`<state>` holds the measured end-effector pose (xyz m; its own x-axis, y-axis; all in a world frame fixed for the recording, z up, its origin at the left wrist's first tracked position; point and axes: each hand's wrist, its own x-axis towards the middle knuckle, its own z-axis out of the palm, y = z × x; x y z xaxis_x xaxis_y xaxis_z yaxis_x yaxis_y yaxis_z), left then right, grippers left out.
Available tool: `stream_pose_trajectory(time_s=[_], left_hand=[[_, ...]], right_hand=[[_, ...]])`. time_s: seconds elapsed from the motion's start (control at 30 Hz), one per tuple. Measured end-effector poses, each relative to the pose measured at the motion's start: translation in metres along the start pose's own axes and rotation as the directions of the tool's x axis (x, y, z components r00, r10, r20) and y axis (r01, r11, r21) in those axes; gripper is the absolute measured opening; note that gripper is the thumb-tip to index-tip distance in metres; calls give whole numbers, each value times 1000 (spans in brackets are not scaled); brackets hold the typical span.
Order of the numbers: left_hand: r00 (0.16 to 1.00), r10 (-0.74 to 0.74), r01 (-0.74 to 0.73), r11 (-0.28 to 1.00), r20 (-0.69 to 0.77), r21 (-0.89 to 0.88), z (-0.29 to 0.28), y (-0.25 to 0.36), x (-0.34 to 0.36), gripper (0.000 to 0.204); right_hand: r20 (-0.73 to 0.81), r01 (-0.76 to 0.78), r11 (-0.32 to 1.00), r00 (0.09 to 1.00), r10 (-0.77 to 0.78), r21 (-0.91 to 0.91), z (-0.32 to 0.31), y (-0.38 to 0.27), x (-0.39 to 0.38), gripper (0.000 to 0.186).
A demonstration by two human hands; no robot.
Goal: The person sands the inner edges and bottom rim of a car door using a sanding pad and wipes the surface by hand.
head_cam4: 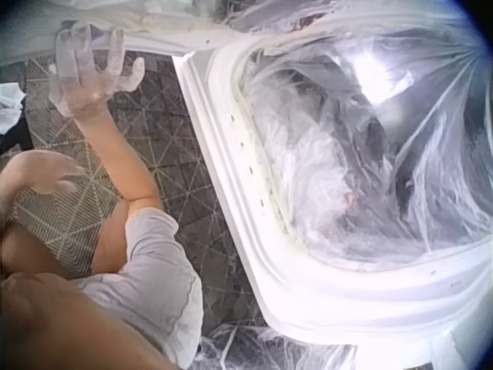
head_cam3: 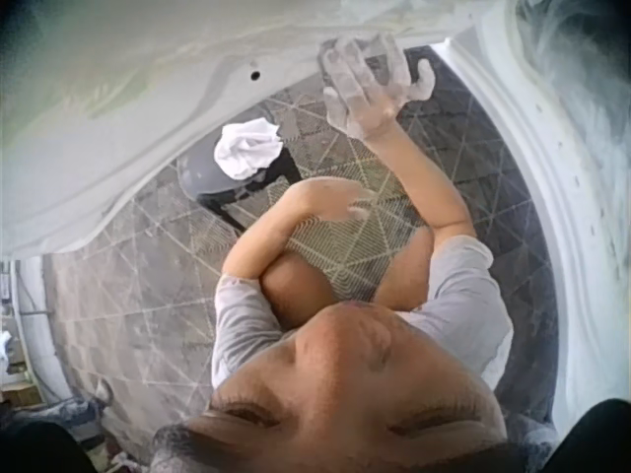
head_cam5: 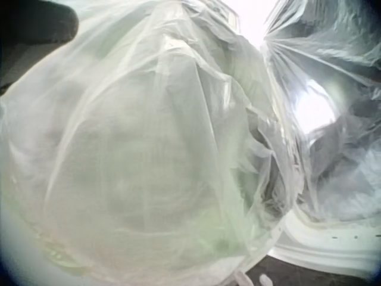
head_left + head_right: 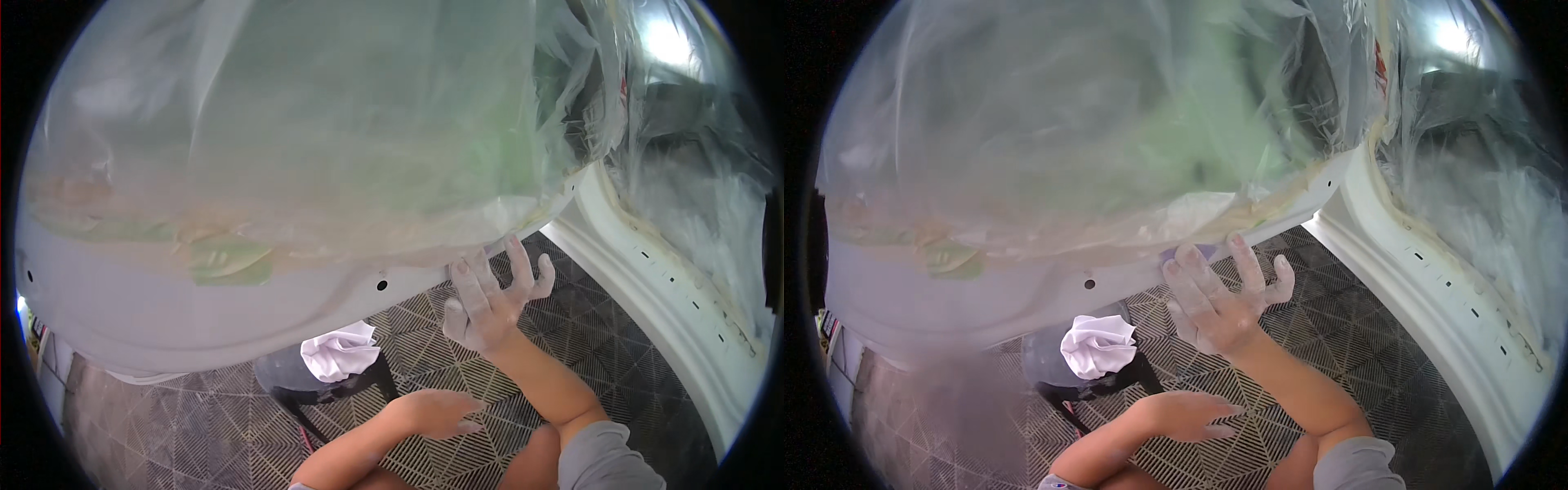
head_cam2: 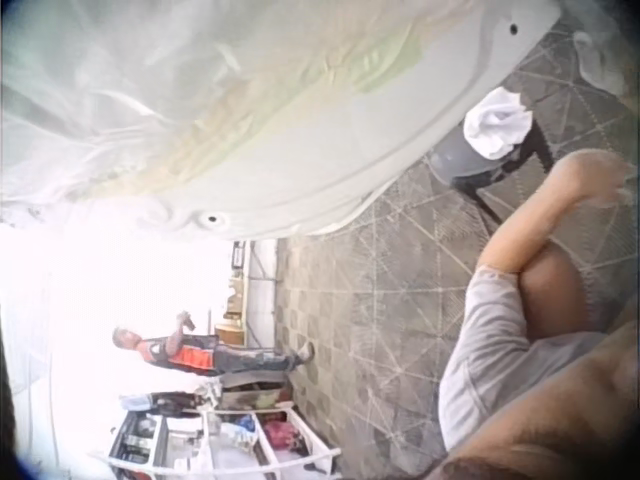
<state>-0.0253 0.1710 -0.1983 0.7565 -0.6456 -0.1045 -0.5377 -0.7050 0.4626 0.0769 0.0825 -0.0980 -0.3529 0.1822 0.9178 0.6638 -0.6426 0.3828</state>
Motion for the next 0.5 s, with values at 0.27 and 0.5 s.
stream_pose_trajectory(time_s=[0.27, 0.5], left_hand=[[996, -41, 41, 999, 79, -4, 2, 0, 2, 62], [998, -6, 6, 1000, 69, -5, 3, 5, 12, 61]], right_hand=[[-41, 44, 997, 998, -42, 66, -4, 29, 4, 39], [-101, -30, 987, 994, 46, 158, 2, 13, 9, 29]])
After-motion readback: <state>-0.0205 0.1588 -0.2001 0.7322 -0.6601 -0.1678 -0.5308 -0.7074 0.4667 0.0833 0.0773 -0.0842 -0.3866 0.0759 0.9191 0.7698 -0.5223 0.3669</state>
